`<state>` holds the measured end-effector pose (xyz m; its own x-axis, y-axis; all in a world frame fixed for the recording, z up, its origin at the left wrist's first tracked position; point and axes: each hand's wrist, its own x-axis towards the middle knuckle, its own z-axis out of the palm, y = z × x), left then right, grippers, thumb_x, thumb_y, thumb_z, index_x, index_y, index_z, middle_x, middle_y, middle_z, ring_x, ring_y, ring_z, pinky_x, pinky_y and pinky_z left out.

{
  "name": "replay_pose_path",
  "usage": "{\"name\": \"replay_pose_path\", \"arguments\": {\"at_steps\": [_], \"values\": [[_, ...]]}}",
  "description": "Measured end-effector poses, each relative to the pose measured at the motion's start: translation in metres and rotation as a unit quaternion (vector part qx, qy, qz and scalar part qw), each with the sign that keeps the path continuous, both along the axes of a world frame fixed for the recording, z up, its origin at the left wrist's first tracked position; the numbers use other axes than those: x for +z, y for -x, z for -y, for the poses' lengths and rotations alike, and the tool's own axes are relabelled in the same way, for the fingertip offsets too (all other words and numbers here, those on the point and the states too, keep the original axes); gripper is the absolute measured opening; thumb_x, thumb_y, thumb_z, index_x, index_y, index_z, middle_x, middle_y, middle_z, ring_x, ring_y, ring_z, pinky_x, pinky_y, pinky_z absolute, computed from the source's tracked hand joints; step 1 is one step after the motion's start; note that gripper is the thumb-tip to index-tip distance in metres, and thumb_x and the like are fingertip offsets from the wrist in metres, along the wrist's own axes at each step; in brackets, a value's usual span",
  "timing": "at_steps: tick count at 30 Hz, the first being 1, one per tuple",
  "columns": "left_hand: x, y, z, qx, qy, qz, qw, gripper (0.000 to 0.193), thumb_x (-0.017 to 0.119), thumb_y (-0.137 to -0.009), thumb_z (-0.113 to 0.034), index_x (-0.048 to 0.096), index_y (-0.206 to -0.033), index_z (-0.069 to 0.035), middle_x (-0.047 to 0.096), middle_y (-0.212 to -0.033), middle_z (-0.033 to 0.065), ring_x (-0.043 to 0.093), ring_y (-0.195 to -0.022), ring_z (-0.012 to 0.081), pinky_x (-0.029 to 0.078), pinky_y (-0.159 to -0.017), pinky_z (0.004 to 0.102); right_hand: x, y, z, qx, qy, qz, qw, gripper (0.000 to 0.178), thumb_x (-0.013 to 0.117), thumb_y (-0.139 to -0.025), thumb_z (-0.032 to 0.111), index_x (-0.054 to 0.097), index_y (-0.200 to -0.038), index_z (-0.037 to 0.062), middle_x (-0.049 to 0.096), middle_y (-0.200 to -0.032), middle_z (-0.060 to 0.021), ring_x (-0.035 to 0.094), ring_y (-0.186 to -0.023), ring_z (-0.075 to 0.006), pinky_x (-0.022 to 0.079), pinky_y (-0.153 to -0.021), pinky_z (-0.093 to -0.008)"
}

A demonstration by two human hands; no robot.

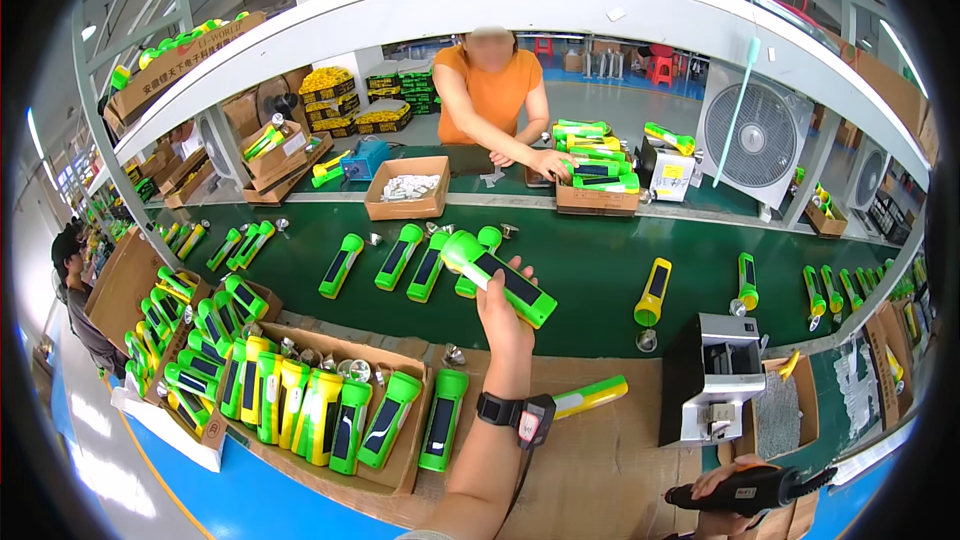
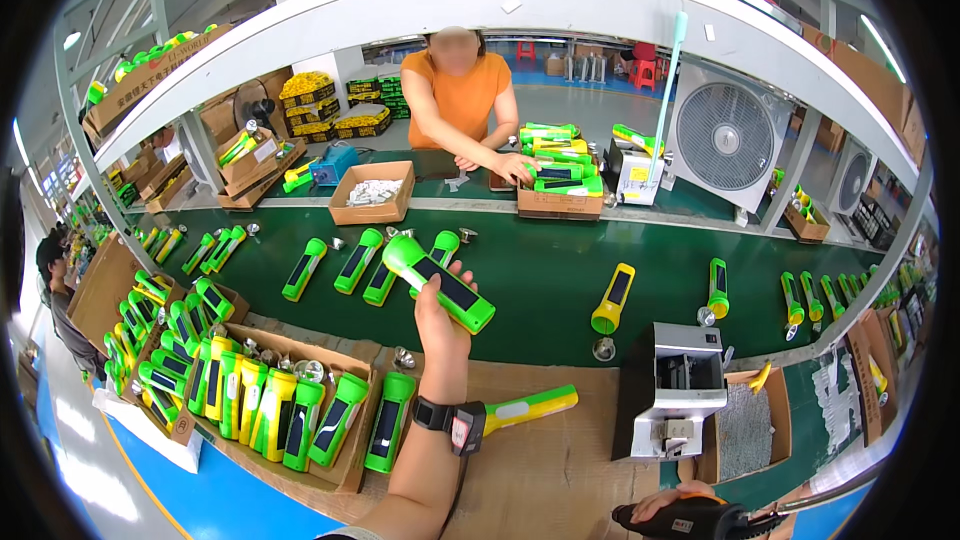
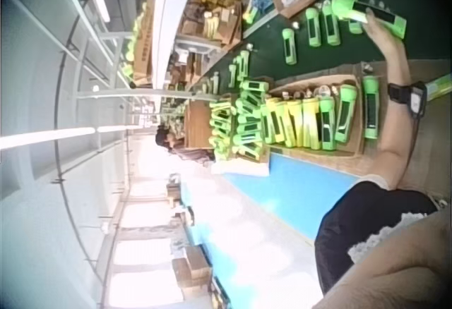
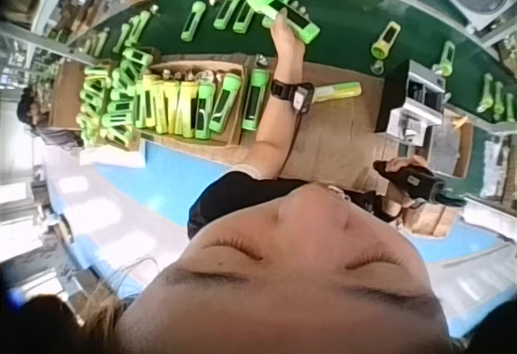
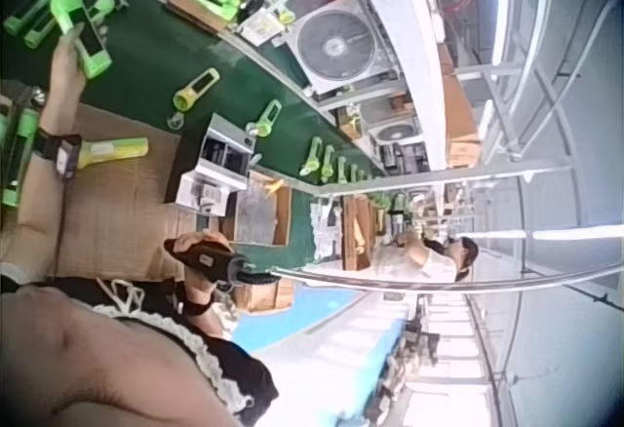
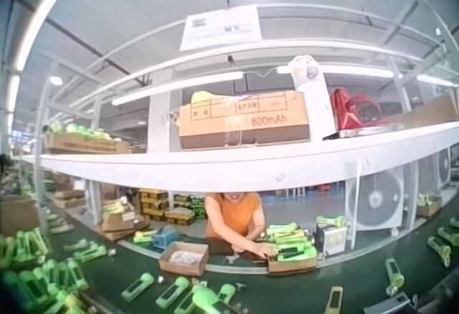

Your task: Assembling flashlight components using an electric screwdriver on a factory line.

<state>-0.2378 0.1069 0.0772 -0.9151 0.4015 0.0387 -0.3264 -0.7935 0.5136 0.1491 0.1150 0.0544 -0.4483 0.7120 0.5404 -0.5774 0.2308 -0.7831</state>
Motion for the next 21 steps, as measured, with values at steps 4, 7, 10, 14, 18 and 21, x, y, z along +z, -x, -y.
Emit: {"name": "replay_pose_path", "arguments": {"at_steps": [4,7,10,14,18,21], "values": [[0.014,0.013,-0.001,0.111,0.000,-0.014,0.994,0.037,0.053,-0.086,-0.009,0.039,-0.119,-0.003,0.053,-0.105,0.0115,0.055,-0.090,0.0216,0.046,-0.079,0.0351,0.031,0.021,0.016,-0.009,0.016,-0.027,0.999,0.078,0.069,-0.072,0.050,0.045,-0.122,-0.0041,0.059,-0.081,-0.0223,0.057,-0.072,-0.0308,0.046,-0.068,-0.0404],[-0.004,0.037,-0.006,0.133,-0.019,0.035,0.990,0.037,0.053,-0.084,-0.007,0.040,-0.118,0.001,0.049,-0.100,0.0110,0.052,-0.095,0.0230,0.043,-0.087,0.0377,0.037,0.036,0.010,-0.014,0.040,-0.070,0.997,0.079,0.070,-0.071,0.050,0.044,-0.121,-0.0049,0.058,-0.081,-0.0230,0.057,-0.071,-0.0318,0.046,-0.068,-0.0415],[-0.023,0.057,-0.006,0.090,0.008,0.017,0.996,0.031,0.052,-0.086,-0.004,0.042,-0.114,0.001,0.049,-0.101,0.0106,0.053,-0.094,0.0226,0.043,-0.086,0.0366,0.038,0.050,0.005,0.009,0.013,-0.075,0.997,0.079,0.071,-0.071,0.048,0.044,-0.122,-0.0049,0.058,-0.080,-0.0232,0.057,-0.071,-0.0319,0.045,-0.067,-0.0422],[-0.007,0.043,-0.013,0.242,0.101,-0.026,0.965,0.050,0.057,-0.083,0.005,0.026,-0.122,-0.001,0.044,-0.118,0.0134,0.051,-0.102,0.0204,0.042,-0.090,0.0320,0.031,0.066,-0.001,0.018,-0.022,-0.085,0.996,0.078,0.072,-0.071,0.047,0.043,-0.123,-0.0044,0.058,-0.079,-0.0236,0.056,-0.071,-0.0322,0.045,-0.066,-0.0429],[-0.003,0.042,-0.014,0.318,0.168,-0.097,0.928,0.064,0.063,-0.078,0.010,0.022,-0.125,-0.005,0.044,-0.120,0.0139,0.051,-0.106,0.0205,0.043,-0.092,0.0353,0.034,0.079,-0.008,0.084,-0.043,-0.107,0.990,0.078,0.070,-0.073,0.047,0.043,-0.124,-0.0045,0.058,-0.078,-0.0238,0.056,-0.069,-0.0334,0.045,-0.066,-0.0440],[-0.002,0.046,-0.007,0.360,0.166,-0.128,0.909,0.066,0.064,-0.076,0.011,0.024,-0.126,-0.004,0.044,-0.122,0.0139,0.050,-0.110,0.0214,0.043,-0.095,0.0351,0.047,0.085,-0.006,0.068,-0.005,-0.070,0.995,0.074,0.067,-0.076,0.047,0.044,-0.123,-0.0056,0.057,-0.077,-0.0238,0.056,-0.067,-0.0332,0.046,-0.063,-0.0431]]}}
